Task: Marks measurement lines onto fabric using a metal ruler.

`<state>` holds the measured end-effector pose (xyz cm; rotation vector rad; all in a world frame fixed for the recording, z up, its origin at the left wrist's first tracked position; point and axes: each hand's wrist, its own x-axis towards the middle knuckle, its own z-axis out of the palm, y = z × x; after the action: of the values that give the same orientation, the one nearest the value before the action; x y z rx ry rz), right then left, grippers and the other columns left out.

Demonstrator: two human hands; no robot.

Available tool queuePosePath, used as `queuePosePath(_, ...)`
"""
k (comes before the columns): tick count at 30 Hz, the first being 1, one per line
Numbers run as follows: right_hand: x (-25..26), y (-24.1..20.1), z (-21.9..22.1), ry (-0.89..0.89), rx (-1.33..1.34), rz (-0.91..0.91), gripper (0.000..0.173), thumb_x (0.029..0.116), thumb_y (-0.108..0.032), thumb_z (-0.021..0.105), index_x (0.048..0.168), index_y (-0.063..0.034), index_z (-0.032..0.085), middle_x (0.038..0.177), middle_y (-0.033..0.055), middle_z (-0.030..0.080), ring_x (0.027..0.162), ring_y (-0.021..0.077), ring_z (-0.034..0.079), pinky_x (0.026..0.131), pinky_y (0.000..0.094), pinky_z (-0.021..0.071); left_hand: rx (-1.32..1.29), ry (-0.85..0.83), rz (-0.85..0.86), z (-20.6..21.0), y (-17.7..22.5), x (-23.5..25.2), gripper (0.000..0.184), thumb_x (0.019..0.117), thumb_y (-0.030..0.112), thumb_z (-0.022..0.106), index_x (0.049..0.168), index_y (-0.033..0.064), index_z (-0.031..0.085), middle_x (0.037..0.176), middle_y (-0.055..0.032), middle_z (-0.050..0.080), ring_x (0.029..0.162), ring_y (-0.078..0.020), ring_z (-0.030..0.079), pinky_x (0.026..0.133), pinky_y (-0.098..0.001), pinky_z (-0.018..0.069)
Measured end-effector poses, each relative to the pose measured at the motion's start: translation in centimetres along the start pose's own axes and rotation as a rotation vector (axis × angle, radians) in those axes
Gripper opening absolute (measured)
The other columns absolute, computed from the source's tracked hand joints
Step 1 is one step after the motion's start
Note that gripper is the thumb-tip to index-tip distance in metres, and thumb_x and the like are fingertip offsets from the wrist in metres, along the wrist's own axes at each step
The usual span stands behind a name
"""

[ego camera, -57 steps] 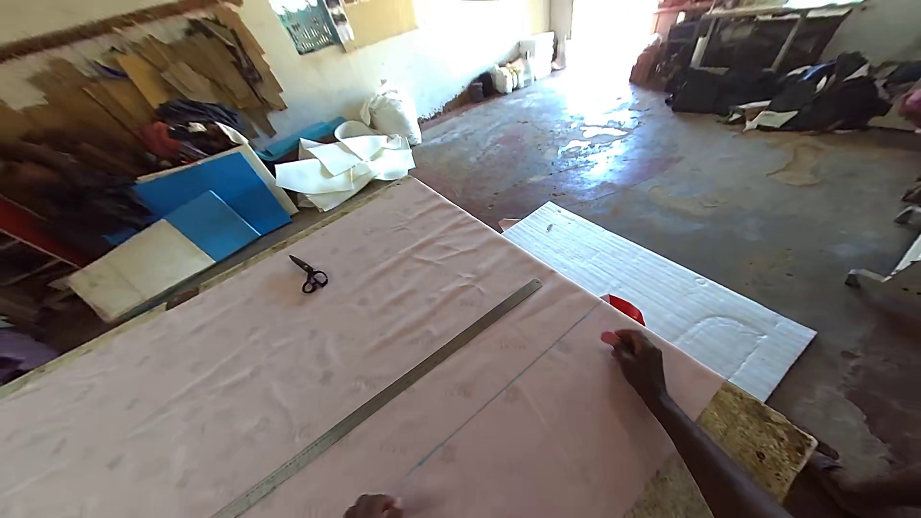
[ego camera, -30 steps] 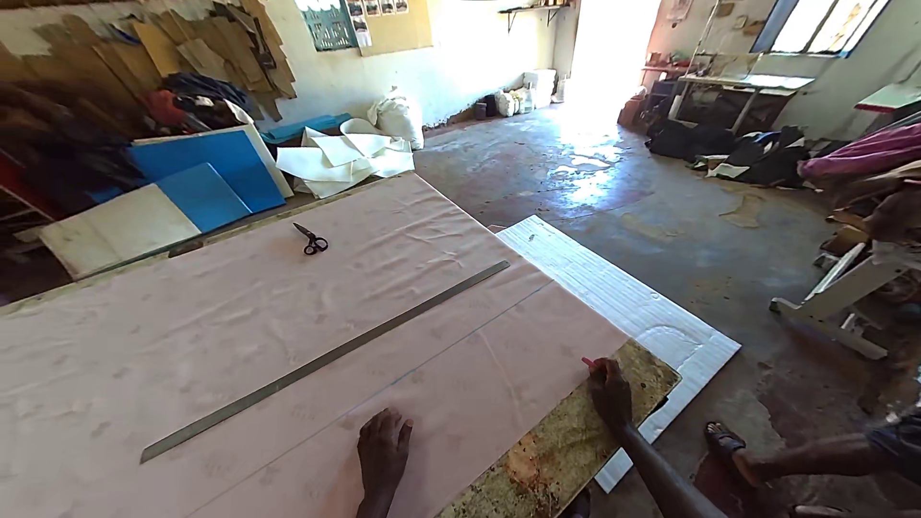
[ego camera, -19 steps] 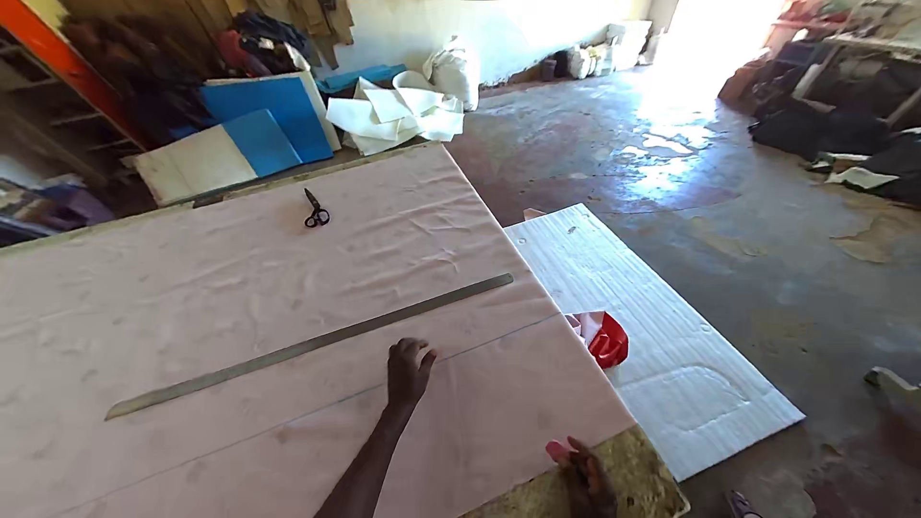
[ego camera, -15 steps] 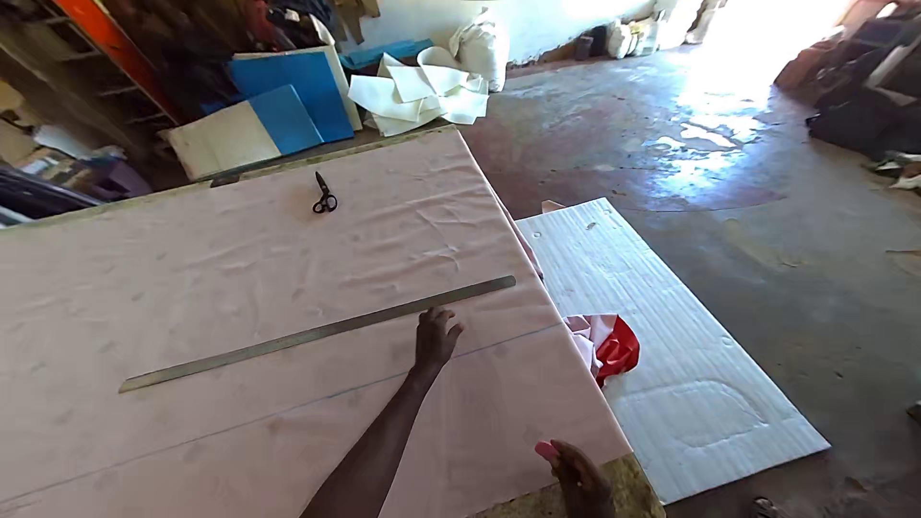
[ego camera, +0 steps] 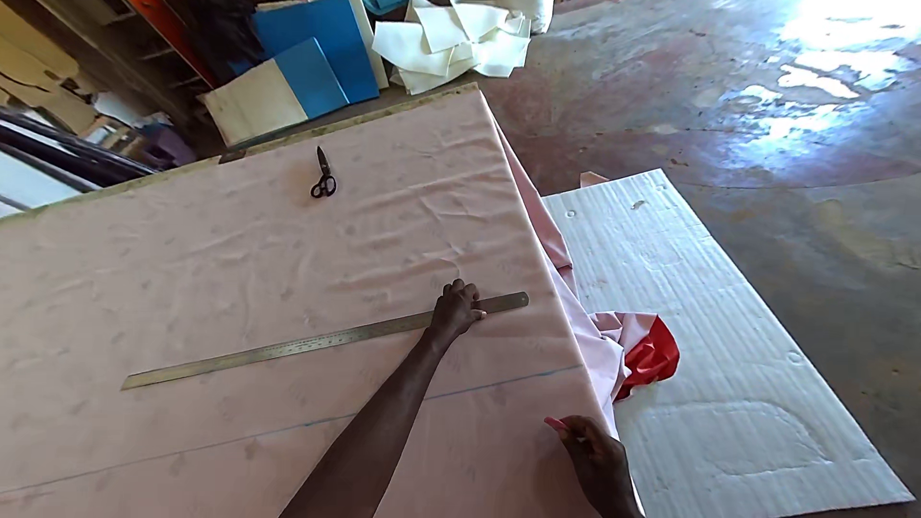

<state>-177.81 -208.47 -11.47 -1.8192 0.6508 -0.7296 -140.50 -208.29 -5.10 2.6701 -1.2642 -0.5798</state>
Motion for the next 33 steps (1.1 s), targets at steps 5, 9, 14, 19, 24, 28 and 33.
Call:
queuePosePath(5,8.5,-0.7,0.4,-0.009,-0.078,-0.053,0.015,0.0962,-0.02,0.065,0.102,-0.0087,0.073,0.098,0.0014,0.071,0.08,0.0098,0.069,0.067,0.029,0.0617,-0.011,-0.134,0.023,-0.8,-0.5,1.9,0.042,0.0843,0.037,0.084,0.113,0.0102,0.069,0.116,-0.0145,0.062,0.116,-0.0362,0.058,0.093,-0.0564,0.0518)
queuePosePath(9,16.4,-0.4,2.0,0.028,-0.197,-0.008,0.013,0.0949,-0.015,0.068,0.102,-0.0047,0.07,0.086,0.0063,0.069,0.068,0.0155,0.065,0.062,0.0367,0.0581,0.017,-0.213,0.021,-1.6,0.0,2.7,0.042,0.0829,0.034,0.086,0.11,0.0072,0.068,0.112,-0.0155,0.064,0.112,-0.0367,0.06,0.09,-0.057,0.052)
queuePosePath(14,21.5,1.7,4.4,0.059,-0.251,0.051,0.025,0.0939,-0.016,0.069,0.116,-0.0045,0.069,0.08,0.0049,0.069,0.065,0.0155,0.065,0.062,0.0376,0.057,0.059,-0.258,0.029,-1.9,0.1,3.3,0.045,0.0833,0.037,0.085,0.112,0.0073,0.067,0.114,-0.015,0.063,0.111,-0.035,0.062,0.09,-0.0546,0.0541)
queuePosePath(19,21.6,1.5,5.4,0.043,-0.4,0.017,0.022,0.0936,-0.017,0.069,0.113,-0.0077,0.072,0.085,0.007,0.068,0.068,0.0196,0.064,0.062,0.0427,0.0553,0.075,-0.239,0.041,-1.8,0.0,3.2,0.047,0.0826,0.038,0.085,0.113,0.0066,0.067,0.116,-0.0161,0.063,0.112,-0.036,0.063,0.09,-0.0554,0.0548)
queuePosePath(24,21.9,0.1,5.8,-0.045,-0.577,-0.048,0.014,0.0934,-0.014,0.065,0.104,-0.0082,0.072,0.088,0.0092,0.069,0.073,0.0263,0.067,0.063,0.0488,0.0556,0.096,-0.235,0.037,-1.7,0.1,3.3,0.047,0.0835,0.038,0.084,0.113,0.0075,0.066,0.118,-0.0156,0.063,0.114,-0.0352,0.062,0.091,-0.0543,0.0544)
queuePosePath(28,25.7,-4.1,3.8,-0.523,-0.72,0.211,0.011,0.0883,-0.018,0.07,0.094,-0.0095,0.074,0.084,0.0127,0.071,0.08,0.0335,0.069,0.07,0.0595,0.0545,0.105,-0.219,0.018,-1.4,0.2,3.2,0.05,0.0829,0.039,0.084,0.116,0.0075,0.066,0.12,-0.0161,0.064,0.117,-0.0368,0.062,0.092,-0.0566,0.0543)
queuePosePath(33,21.8,-7.2,-1.3,-0.414,-0.506,0.241,0.02,0.098,-0.018,0.062,0.112,-0.0112,0.074,0.085,0.0081,0.072,0.075,0.0244,0.069,0.072,0.0522,0.0573,0.108,-0.173,0.014,-1.4,0.6,2.3,0.054,0.0842,0.038,0.083,0.123,0.0067,0.065,0.126,-0.0173,0.064,0.122,-0.0394,0.059,0.093,-0.0581,0.0535)
